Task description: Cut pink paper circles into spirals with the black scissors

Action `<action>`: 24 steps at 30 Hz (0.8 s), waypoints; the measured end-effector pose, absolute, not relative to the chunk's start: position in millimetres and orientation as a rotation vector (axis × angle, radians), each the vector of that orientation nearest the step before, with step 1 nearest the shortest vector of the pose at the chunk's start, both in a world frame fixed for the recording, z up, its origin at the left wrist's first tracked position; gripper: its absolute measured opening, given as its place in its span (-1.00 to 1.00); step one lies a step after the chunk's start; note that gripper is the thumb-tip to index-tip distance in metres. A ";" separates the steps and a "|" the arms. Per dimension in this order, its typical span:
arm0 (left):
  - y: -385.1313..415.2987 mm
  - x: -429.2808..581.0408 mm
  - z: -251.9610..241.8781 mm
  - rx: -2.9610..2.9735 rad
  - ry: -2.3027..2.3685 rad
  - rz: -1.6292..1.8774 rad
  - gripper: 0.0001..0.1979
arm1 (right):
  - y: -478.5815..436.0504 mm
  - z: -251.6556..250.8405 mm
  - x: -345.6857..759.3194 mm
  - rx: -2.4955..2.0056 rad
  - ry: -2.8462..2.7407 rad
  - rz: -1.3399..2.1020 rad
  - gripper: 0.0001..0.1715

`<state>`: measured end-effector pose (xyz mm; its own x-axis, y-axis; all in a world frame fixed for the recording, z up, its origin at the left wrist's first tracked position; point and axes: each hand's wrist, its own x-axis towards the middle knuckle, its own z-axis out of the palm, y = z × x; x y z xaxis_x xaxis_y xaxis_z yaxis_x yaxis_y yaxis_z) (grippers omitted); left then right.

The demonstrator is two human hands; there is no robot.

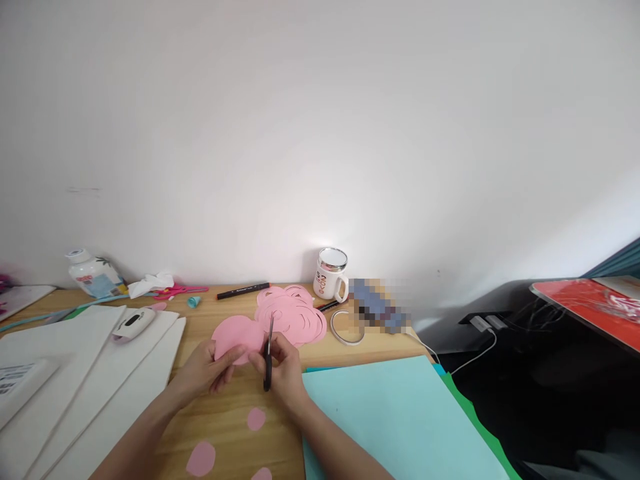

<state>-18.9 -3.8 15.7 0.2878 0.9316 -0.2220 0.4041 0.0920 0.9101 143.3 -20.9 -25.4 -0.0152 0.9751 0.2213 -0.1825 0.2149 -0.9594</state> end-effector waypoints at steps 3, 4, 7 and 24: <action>-3.5 -18.1 18.1 1.417 1.324 0.870 -0.47 | -22.0 -24.2 142.9 -0.853 -1.240 1.277 -0.63; -3.6 -17.9 19.0 1.382 1.298 0.941 -0.49 | -22.9 -23.8 142.5 -0.841 -1.255 1.314 -0.62; -4.8 -17.1 20.6 1.289 1.203 1.095 -0.55 | -26.5 -22.9 141.2 -0.818 -1.289 1.398 -0.57; -16.1 -2.3 20.8 1.518 1.320 1.041 -0.53 | -32.8 -15.1 141.8 -0.720 -1.373 1.464 -0.48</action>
